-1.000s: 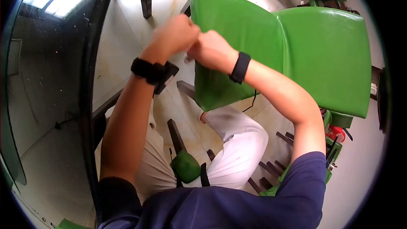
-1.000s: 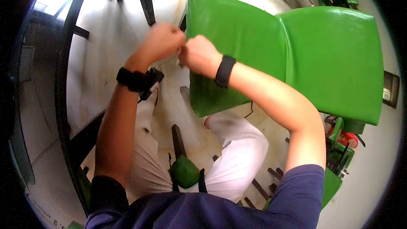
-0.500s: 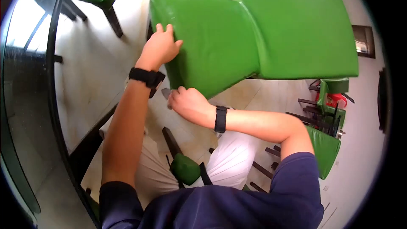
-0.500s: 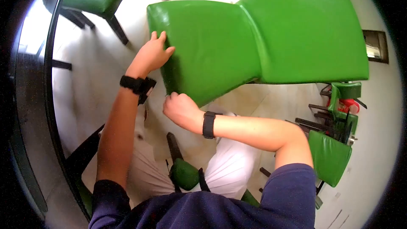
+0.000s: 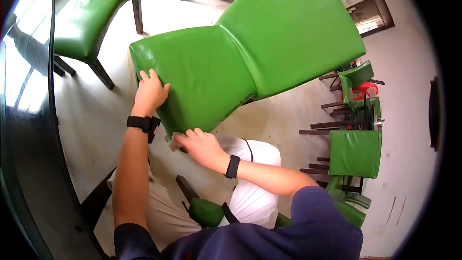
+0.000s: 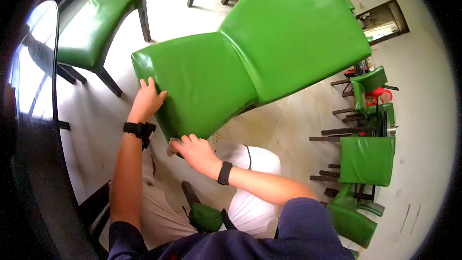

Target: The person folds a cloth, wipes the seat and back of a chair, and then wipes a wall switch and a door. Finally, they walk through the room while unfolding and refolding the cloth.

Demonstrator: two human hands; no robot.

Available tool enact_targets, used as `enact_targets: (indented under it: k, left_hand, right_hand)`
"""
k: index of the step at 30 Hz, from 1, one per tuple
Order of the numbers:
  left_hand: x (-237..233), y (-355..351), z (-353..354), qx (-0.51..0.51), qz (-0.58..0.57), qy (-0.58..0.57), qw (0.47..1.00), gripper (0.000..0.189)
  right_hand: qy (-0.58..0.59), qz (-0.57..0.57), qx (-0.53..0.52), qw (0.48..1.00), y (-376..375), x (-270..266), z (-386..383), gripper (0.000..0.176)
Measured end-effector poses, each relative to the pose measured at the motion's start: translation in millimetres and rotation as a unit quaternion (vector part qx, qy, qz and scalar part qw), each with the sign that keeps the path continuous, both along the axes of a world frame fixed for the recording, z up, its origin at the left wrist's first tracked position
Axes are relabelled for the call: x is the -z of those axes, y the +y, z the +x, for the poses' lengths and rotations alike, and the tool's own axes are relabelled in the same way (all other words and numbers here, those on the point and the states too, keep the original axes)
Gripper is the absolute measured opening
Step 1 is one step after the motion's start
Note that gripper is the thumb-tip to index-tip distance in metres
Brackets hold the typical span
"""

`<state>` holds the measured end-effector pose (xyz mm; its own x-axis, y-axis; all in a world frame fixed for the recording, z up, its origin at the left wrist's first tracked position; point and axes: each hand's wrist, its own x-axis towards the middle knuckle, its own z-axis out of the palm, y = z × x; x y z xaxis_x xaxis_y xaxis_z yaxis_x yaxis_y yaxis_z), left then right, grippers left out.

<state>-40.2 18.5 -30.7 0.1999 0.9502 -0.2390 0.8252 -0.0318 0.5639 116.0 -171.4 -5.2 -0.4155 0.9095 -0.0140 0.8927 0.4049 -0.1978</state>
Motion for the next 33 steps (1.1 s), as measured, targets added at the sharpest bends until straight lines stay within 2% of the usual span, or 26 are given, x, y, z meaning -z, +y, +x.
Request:
enact_targets:
  k: [1, 4, 5, 7, 9, 10, 11, 13, 17, 19, 21, 23, 24, 26, 29, 33]
  left_hand:
    - [-2.5, -0.6, 1.8, 0.001, 0.009, -0.001, 1.000, 0.084]
    - [-3.4, 2.0, 4.6, -0.013, -0.001, 0.012, 1.000, 0.081]
    - [-2.7, 2.0, 6.4, -0.028, 0.010, 0.027, 0.999, 0.080]
    - [-1.1, -4.9, 7.5, -0.035, 0.011, 0.052, 0.998, 0.078]
    - [-0.5, -6.7, 7.2, -0.032, 0.068, 0.065, 0.995, 0.076]
    - [-1.1, -10.4, 9.3, -0.041, 0.111, 0.064, 0.991, 0.074]
    - [0.2, -12.6, 8.7, -0.032, 0.103, 0.072, 0.992, 0.074]
    - [0.1, -14.7, 12.4, 0.000, 0.203, 0.032, 0.979, 0.071]
    - [-7.9, -36.7, 24.7, 0.054, 0.226, 0.013, 0.972, 0.069]
    - [-7.8, -41.5, 30.6, 0.083, 0.218, -0.003, 0.972, 0.067]
    - [-5.9, -43.2, 36.9, 0.102, 0.226, -0.008, 0.969, 0.066]
    - [-6.5, -48.4, 42.6, 0.122, 0.232, -0.014, 0.965, 0.065]
    - [-9.8, -49.2, 47.0, 0.136, 0.219, 0.001, 0.966, 0.064]
    - [-12.9, -47.1, 57.0, 0.150, 0.206, 0.014, 0.967, 0.064]
    - [-8.2, -60.5, 61.7, 0.190, 0.186, 0.011, 0.964, 0.063]
    - [-8.7, -58.7, 63.6, 0.217, 0.182, 0.059, 0.957, 0.063]
  right_hand:
    - [-0.001, 0.009, 0.001, 1.000, -1.7, -1.3, 2.0, 0.043]
    - [0.024, 0.026, 0.104, 0.994, -6.6, 8.5, -2.8, 0.054]
    - [0.028, 0.029, 0.102, 0.994, -7.4, 18.2, -3.2, 0.054]
    - [0.049, 0.142, 0.118, 0.982, -20.0, 39.4, -4.9, 0.054]
    - [0.075, 0.111, 0.139, 0.981, -25.8, 57.2, 0.9, 0.054]
    - [0.073, 0.126, 0.157, 0.977, -24.0, 61.9, 8.2, 0.051]
    - [0.069, 0.143, 0.177, 0.971, -20.8, 67.2, 18.6, 0.049]
    - [0.060, 0.164, 0.260, 0.950, -10.3, 79.9, 53.6, 0.047]
    - [0.055, 0.257, 0.387, 0.884, 29.5, 81.3, 136.4, 0.040]
    - [0.084, 0.281, 0.473, 0.831, 52.5, 84.0, 167.6, 0.034]
    - [0.145, 0.293, 0.489, 0.809, 69.4, 97.5, 179.8, 0.031]
    - [0.197, 0.295, 0.464, 0.812, 70.2, 93.9, 156.1, 0.028]
    - [0.186, 0.268, 0.435, 0.839, 64.0, 81.6, 137.4, 0.026]
    - [0.221, 0.237, 0.372, 0.870, 50.3, 75.8, 105.5, 0.034]
    - [0.199, 0.158, 0.319, 0.913, 40.5, 51.5, 92.2, 0.043]
    - [0.181, 0.203, 0.346, 0.898, 64.4, 45.8, 127.3, 0.034]
